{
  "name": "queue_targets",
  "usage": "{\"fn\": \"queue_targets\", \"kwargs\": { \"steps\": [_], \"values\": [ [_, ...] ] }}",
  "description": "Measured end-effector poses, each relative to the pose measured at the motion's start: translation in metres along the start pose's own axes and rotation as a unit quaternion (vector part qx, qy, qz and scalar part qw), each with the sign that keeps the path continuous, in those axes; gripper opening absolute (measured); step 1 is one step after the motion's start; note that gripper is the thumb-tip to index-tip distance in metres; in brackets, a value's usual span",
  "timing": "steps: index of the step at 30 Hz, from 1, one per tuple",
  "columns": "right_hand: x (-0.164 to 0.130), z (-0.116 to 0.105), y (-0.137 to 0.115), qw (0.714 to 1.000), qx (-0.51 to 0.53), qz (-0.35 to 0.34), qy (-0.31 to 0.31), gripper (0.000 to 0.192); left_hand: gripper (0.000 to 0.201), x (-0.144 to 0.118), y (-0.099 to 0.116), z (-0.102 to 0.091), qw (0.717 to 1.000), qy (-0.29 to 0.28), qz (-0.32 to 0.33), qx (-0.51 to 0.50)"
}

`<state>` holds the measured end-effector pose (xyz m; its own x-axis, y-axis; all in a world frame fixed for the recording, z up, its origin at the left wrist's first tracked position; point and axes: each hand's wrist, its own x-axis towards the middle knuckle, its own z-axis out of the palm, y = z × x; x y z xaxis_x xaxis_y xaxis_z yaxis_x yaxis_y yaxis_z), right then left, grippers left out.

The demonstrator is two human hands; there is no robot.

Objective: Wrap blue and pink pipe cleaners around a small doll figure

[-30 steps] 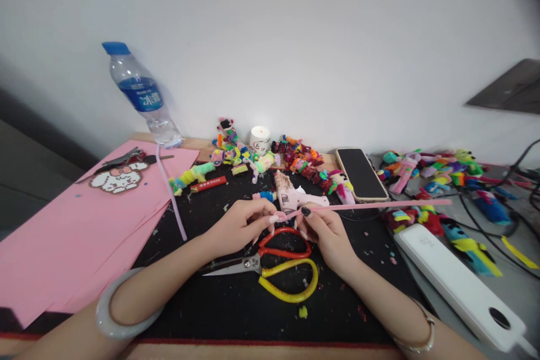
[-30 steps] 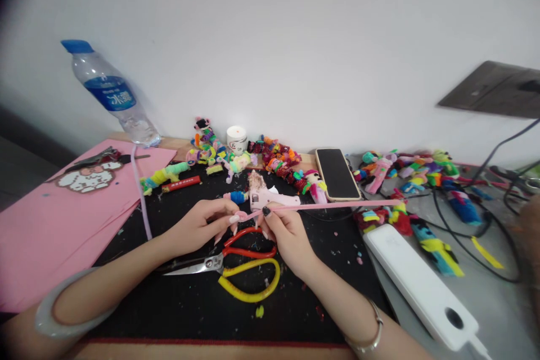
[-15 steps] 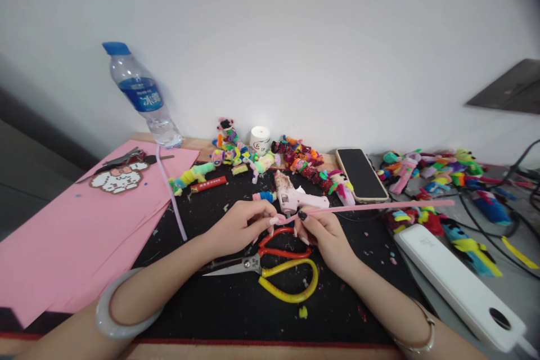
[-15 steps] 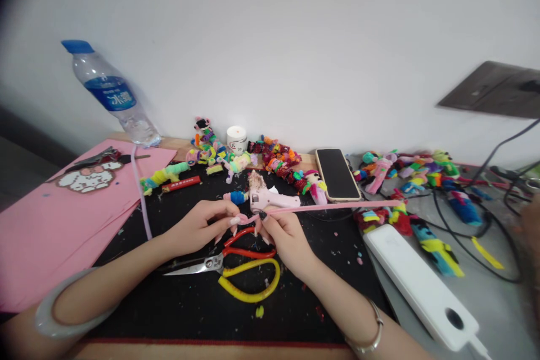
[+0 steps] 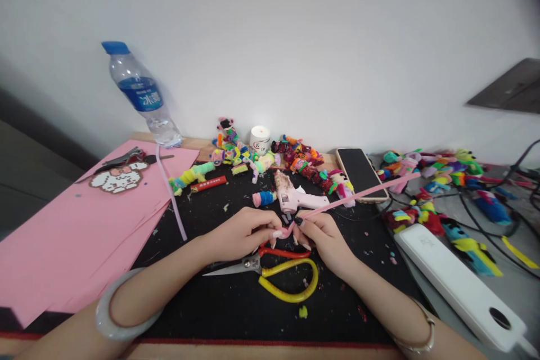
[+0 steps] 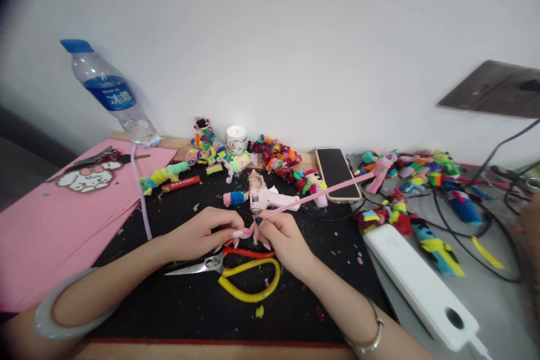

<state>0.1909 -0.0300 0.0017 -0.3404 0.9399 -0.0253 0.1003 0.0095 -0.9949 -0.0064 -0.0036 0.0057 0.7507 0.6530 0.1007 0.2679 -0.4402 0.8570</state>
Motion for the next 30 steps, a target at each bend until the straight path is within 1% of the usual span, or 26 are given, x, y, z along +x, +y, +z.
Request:
{"fn": "queue_targets", "kwargs": {
  "steps": [8, 15, 21, 27, 30],
  "values": [
    [-0.0006, -0.0009, 0.0021, 1.000, -0.014, 0.010, -0.014, 0.032, 0.015, 0.0009, 0.0006, -0.0001, 1.000, -0.011, 0.009, 0.006],
    [-0.0004, -0.0004, 0.0007, 0.999, -0.030, 0.020, -0.026, 0.030, 0.019, 0.0005, -0.0012, 0.0012, 0.999, -0.023, 0.008, 0.020],
    [0.0008, -0.0021, 0.0044, 0.998, -0.037, 0.024, -0.045, 0.029, 0.014, 0.0010, -0.0055, 0.0020, 0.999, -0.032, 0.011, 0.025],
    [0.0013, -0.0044, 0.0086, 0.997, -0.034, 0.025, -0.067, 0.028, 0.012, 0.0003, -0.0053, 0.0025, 0.999, -0.026, 0.015, 0.030],
    [0.0011, -0.0038, 0.0073, 0.997, -0.041, 0.024, -0.062, 0.028, 0.012, 0.0009, -0.0053, 0.0023, 0.999, -0.017, 0.010, 0.031]
  ]
}}
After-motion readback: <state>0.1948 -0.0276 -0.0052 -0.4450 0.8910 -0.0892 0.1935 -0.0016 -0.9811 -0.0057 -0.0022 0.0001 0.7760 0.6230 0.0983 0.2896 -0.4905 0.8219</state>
